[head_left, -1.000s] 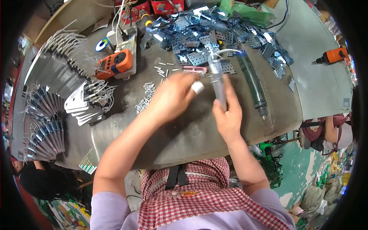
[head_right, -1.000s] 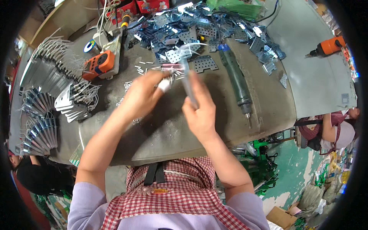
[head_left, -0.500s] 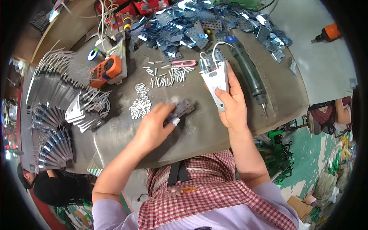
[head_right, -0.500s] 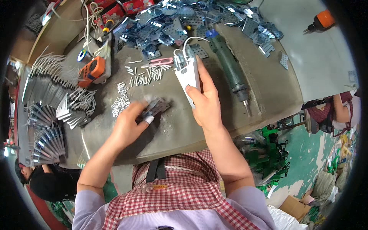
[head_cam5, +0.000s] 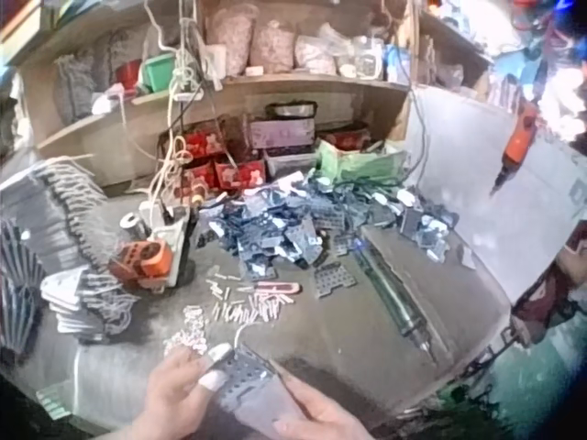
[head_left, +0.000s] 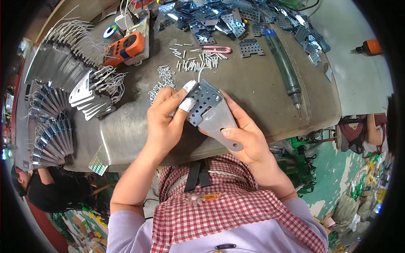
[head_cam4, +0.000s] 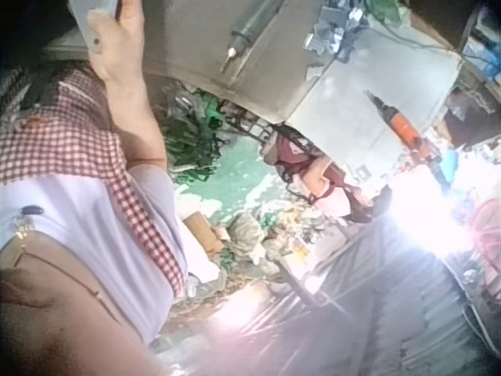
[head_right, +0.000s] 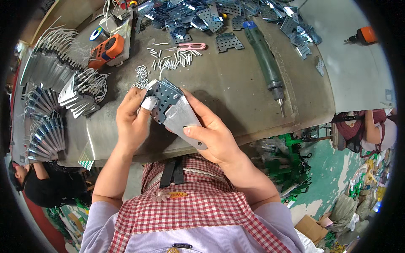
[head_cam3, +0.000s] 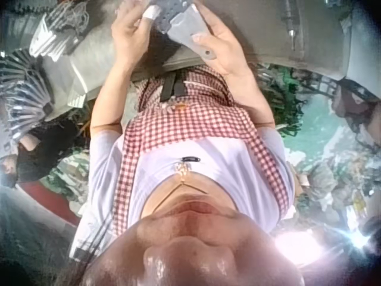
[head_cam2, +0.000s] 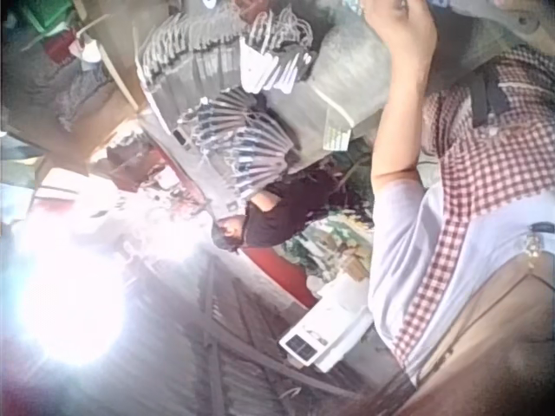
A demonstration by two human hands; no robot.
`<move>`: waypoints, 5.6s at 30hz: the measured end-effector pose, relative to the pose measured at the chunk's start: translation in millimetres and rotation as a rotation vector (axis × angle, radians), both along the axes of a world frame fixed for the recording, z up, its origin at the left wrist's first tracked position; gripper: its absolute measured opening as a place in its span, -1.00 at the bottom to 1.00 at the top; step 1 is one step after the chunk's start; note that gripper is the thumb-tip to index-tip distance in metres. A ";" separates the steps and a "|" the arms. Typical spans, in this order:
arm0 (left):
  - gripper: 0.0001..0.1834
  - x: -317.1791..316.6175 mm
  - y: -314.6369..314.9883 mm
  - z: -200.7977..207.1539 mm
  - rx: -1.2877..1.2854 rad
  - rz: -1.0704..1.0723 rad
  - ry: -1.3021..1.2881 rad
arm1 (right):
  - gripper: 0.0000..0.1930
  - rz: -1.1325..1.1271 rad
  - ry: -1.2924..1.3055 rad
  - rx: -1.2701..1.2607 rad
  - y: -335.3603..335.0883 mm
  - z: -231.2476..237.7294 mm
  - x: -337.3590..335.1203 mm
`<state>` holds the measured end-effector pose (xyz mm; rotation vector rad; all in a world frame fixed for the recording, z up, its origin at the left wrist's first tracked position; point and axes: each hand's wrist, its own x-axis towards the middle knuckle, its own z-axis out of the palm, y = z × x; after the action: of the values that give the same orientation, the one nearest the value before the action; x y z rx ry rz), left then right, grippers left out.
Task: Assemble metal and plastic components for an electronic device using screws and a power driver.
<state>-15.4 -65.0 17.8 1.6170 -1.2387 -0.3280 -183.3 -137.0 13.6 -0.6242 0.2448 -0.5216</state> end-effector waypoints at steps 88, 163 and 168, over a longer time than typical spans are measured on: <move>-0.83 -8.7 33.7 -8.8 0.307 -0.281 0.445 | -0.64 -0.584 -0.340 0.320 -39.2 -18.7 -46.1; -0.46 15.2 33.0 4.6 0.682 -0.279 0.570 | -0.60 -0.647 -0.148 0.152 -44.1 -33.5 -34.0; -0.48 14.7 32.7 6.7 0.676 -0.275 0.596 | -0.64 -0.635 -0.155 0.156 -42.5 -31.4 -31.2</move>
<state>-0.7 -32.3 24.5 1.6918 -0.9148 -1.4140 -214.5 -179.4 -17.7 -0.3407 0.3342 -1.1459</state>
